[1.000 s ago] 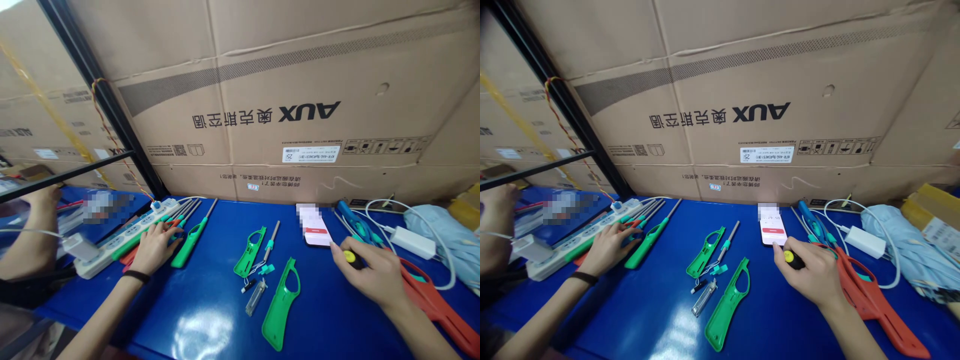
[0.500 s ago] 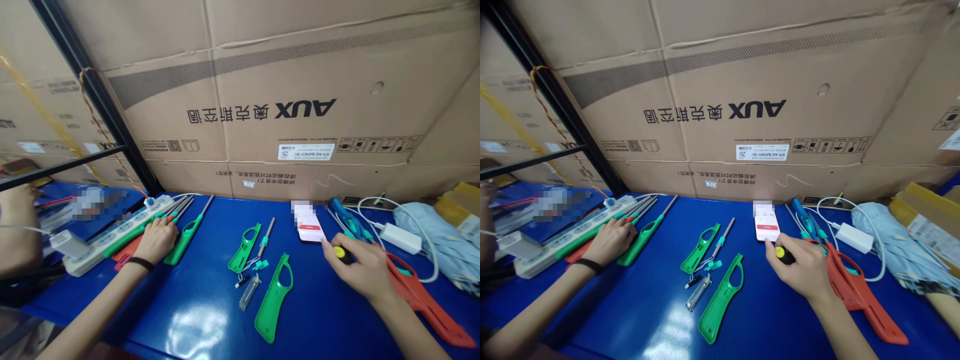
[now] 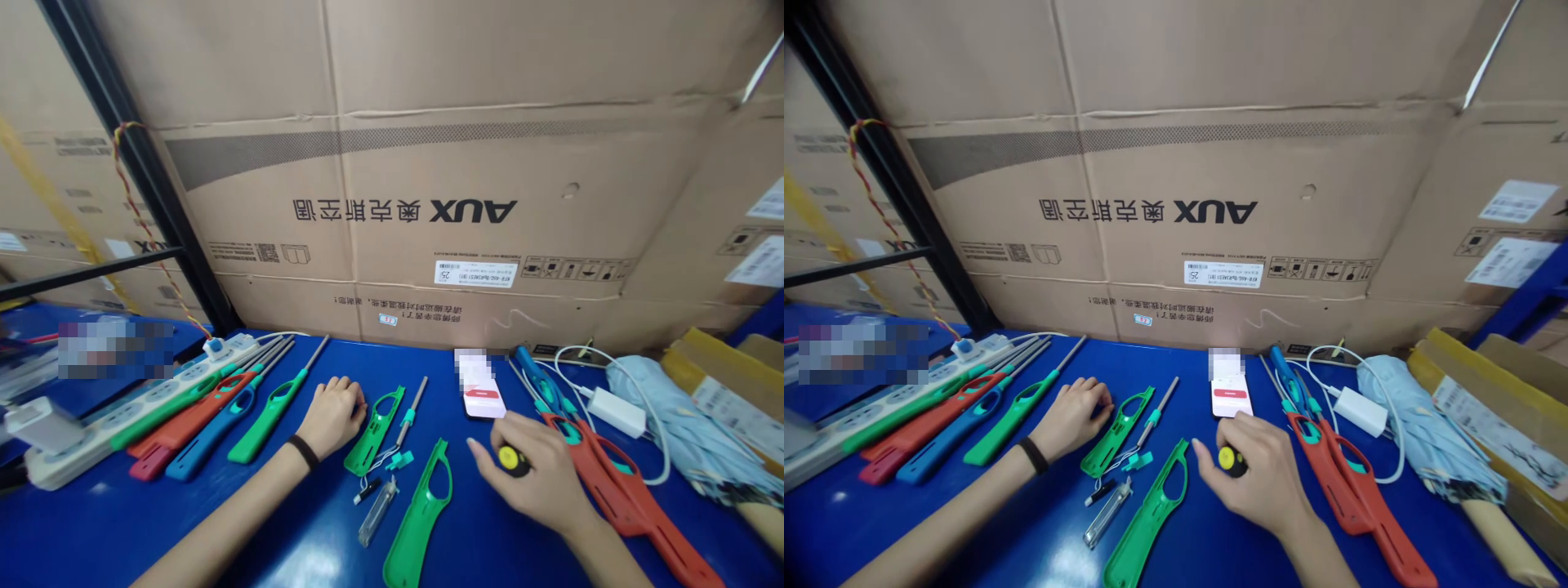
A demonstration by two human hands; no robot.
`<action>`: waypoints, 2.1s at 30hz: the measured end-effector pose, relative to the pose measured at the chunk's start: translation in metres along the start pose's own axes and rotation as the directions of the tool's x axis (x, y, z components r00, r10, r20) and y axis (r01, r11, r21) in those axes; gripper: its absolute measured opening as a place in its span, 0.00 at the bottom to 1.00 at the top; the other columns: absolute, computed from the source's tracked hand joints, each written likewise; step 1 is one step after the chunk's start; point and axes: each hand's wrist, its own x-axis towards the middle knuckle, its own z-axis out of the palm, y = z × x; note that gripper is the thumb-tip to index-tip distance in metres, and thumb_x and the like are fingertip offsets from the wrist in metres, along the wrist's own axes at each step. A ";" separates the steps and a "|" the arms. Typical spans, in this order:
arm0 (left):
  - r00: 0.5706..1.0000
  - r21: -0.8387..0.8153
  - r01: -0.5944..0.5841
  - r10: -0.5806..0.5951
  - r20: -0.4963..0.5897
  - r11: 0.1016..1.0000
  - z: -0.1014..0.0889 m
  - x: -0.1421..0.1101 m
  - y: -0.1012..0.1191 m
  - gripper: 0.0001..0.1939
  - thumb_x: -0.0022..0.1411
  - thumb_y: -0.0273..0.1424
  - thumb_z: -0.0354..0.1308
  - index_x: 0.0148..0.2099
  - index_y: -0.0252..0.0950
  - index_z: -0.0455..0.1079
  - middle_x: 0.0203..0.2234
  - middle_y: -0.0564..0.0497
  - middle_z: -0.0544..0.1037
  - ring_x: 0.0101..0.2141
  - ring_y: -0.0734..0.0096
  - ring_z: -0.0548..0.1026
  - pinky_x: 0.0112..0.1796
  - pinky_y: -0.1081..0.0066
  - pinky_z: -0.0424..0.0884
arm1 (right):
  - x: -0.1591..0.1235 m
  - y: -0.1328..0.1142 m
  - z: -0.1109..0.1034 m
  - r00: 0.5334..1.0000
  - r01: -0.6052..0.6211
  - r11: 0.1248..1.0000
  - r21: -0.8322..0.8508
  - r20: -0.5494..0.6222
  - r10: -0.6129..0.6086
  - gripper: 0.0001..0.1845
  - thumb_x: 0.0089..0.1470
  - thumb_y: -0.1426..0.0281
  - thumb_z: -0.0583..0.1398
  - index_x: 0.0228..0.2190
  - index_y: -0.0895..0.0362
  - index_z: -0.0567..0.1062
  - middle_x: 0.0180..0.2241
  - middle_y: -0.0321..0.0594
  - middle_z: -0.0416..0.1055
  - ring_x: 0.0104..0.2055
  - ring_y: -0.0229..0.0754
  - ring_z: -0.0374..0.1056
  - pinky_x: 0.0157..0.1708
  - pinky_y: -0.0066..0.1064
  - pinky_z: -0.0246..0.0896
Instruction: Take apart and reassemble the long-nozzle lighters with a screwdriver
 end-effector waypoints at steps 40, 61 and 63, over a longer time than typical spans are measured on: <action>0.952 -0.328 -0.277 0.305 0.035 0.903 0.013 -0.015 0.007 0.16 0.65 0.36 0.50 0.54 0.40 0.64 0.42 0.47 0.70 0.40 0.60 0.72 0.43 0.58 0.67 | -0.001 -0.003 0.007 0.668 -0.341 0.929 -0.147 0.658 0.349 0.11 0.54 0.67 0.54 0.38 0.47 0.75 0.34 0.36 0.78 0.34 0.47 0.74 0.29 0.32 0.60; 0.760 -0.439 -0.628 0.627 -0.170 0.642 -0.007 -0.028 0.026 0.16 0.66 0.39 0.48 0.51 0.37 0.67 0.42 0.46 0.73 0.42 0.62 0.68 0.47 0.61 0.60 | -0.011 -0.033 0.022 0.678 -0.206 0.978 0.044 0.727 0.110 0.07 0.52 0.73 0.60 0.34 0.48 0.72 0.39 0.31 0.68 0.30 0.38 0.71 0.27 0.27 0.58; 0.735 -0.397 -0.666 0.647 -0.203 0.631 -0.009 -0.028 0.024 0.15 0.63 0.40 0.50 0.43 0.35 0.69 0.38 0.45 0.73 0.39 0.62 0.68 0.45 0.60 0.60 | -0.010 -0.032 0.019 0.668 -0.217 0.975 0.051 0.736 0.111 0.08 0.52 0.74 0.59 0.33 0.48 0.73 0.41 0.32 0.66 0.29 0.36 0.71 0.28 0.26 0.58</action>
